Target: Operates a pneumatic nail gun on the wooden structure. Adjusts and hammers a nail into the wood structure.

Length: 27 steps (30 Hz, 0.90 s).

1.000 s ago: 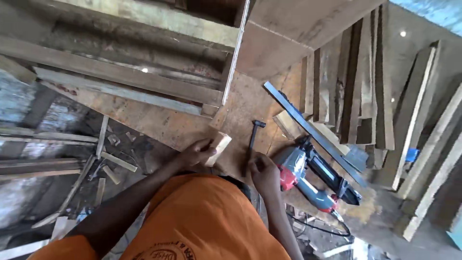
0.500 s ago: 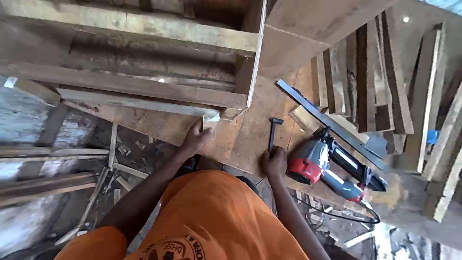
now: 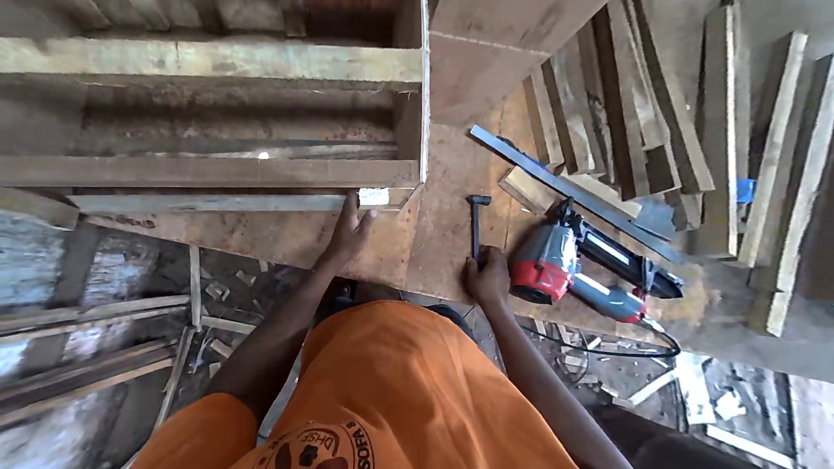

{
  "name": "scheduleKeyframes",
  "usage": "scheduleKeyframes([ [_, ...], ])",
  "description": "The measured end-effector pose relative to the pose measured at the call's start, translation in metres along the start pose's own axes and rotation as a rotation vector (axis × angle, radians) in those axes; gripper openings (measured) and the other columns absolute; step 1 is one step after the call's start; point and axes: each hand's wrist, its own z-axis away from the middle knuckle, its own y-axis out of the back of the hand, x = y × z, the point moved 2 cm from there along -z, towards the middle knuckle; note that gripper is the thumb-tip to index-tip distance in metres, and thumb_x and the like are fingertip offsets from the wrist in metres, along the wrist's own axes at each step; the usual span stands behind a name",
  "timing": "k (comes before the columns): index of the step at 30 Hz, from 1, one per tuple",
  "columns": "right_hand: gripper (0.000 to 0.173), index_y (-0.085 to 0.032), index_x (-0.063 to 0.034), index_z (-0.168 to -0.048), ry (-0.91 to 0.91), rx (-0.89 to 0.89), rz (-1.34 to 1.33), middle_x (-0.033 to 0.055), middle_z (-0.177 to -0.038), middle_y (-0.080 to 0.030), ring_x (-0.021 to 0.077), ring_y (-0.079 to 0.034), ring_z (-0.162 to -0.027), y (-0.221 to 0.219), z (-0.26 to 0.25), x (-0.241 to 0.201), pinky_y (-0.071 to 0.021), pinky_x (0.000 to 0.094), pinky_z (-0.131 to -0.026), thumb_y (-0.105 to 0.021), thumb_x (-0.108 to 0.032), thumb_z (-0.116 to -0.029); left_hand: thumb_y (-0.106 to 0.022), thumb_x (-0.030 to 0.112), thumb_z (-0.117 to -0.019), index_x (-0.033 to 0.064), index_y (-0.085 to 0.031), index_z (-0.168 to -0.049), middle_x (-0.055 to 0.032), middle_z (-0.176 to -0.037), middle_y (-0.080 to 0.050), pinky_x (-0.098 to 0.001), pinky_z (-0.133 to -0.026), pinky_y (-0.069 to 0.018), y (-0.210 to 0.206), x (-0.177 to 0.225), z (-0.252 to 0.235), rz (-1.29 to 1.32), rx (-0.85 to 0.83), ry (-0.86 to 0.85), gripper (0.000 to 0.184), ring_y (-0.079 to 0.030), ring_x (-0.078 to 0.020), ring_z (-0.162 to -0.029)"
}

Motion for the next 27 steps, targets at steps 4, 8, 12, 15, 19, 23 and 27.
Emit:
scheduleKeyframes([
  [4, 0.038, -0.058, -0.0009, -0.131, -0.008, -0.009, 0.008, 0.0279, -0.122, -0.062, 0.0460, -0.064, -0.110, 0.002, -0.001, -0.001, -0.0511, 0.0659, -0.090, -0.065, -0.022, -0.1001, -0.054, 0.022, -0.1053, -0.0094, -0.018, -0.158, -0.0315, -0.161, -0.028, -0.0419, -0.125, -0.0281, -0.005, 0.003, 0.001, -0.054, -0.001, 0.065, 0.071, -0.031, -0.0326, -0.152],
  [8, 0.037, -0.058, -0.0003, -0.131, -0.005, -0.008, 0.026, 0.0286, -0.121, -0.062, 0.0470, -0.064, -0.109, 0.002, 0.000, -0.003, -0.0507, 0.0665, -0.089, -0.065, -0.021, -0.1002, -0.074, 0.041, -0.0914, -0.0088, -0.027, -0.154, -0.0293, -0.153, -0.042, -0.0424, -0.121, -0.0357, -0.015, 0.005, -0.001, -0.109, 0.124, -0.028, 0.093, -0.042, -0.0297, -0.145],
  [12, 0.038, -0.058, -0.0014, -0.131, 0.010, -0.013, 0.033, 0.0275, -0.119, -0.063, 0.0464, -0.064, -0.108, 0.001, -0.002, -0.001, -0.0511, 0.0660, -0.089, -0.065, -0.022, -0.1003, -0.084, 0.032, -0.0842, -0.0088, -0.043, -0.142, -0.0235, -0.132, -0.060, -0.0392, -0.109, -0.0504, -0.030, 0.002, -0.007, -0.067, 0.350, -0.075, 0.082, -0.061, -0.0237, -0.125],
  [15, 0.038, -0.058, -0.0004, -0.131, 0.007, -0.013, 0.022, 0.0288, -0.122, -0.062, 0.0477, -0.063, -0.112, 0.002, -0.001, 0.000, -0.0505, 0.0675, -0.091, -0.064, -0.021, -0.1001, -0.084, 0.025, -0.0849, -0.0083, -0.040, -0.145, -0.0210, -0.133, -0.061, -0.0363, -0.107, -0.0526, -0.032, 0.005, -0.005, 0.006, 0.332, -0.037, 0.082, -0.063, -0.0197, -0.122],
  [19, 0.037, -0.059, 0.0000, -0.130, 0.016, -0.015, 0.013, 0.0283, -0.119, -0.063, 0.0470, -0.063, -0.109, 0.002, 0.000, -0.001, -0.0507, 0.0672, -0.090, -0.064, -0.021, -0.0999, -0.091, 0.026, -0.0758, -0.0044, -0.041, -0.135, -0.0190, -0.114, -0.067, -0.0400, -0.093, -0.0595, -0.031, 0.007, 0.011, 0.025, 0.295, 0.054, 0.083, -0.070, -0.0211, -0.104],
  [23, 0.037, -0.058, -0.0001, -0.130, 0.009, -0.015, 0.007, 0.0281, -0.119, -0.063, 0.0467, -0.064, -0.108, 0.002, 0.001, -0.001, -0.0507, 0.0667, -0.090, -0.064, -0.020, -0.1004, -0.084, 0.024, -0.0828, -0.0045, -0.036, -0.140, -0.0228, -0.130, -0.057, -0.0376, -0.101, -0.0539, -0.030, 0.008, 0.020, 0.070, 0.280, 0.142, 0.080, -0.061, -0.0227, -0.118],
  [27, 0.036, -0.059, -0.0011, -0.130, -0.007, -0.017, 0.014, 0.0281, -0.120, -0.062, 0.0467, -0.063, -0.108, 0.002, 0.000, -0.002, -0.0508, 0.0667, -0.090, -0.065, -0.020, -0.1000, -0.074, 0.020, -0.0934, -0.0022, -0.056, -0.134, -0.0189, -0.133, -0.055, -0.0364, -0.102, -0.0527, -0.019, 0.016, 0.022, 0.147, 0.204, 0.192, 0.049, -0.058, -0.0210, -0.121],
])
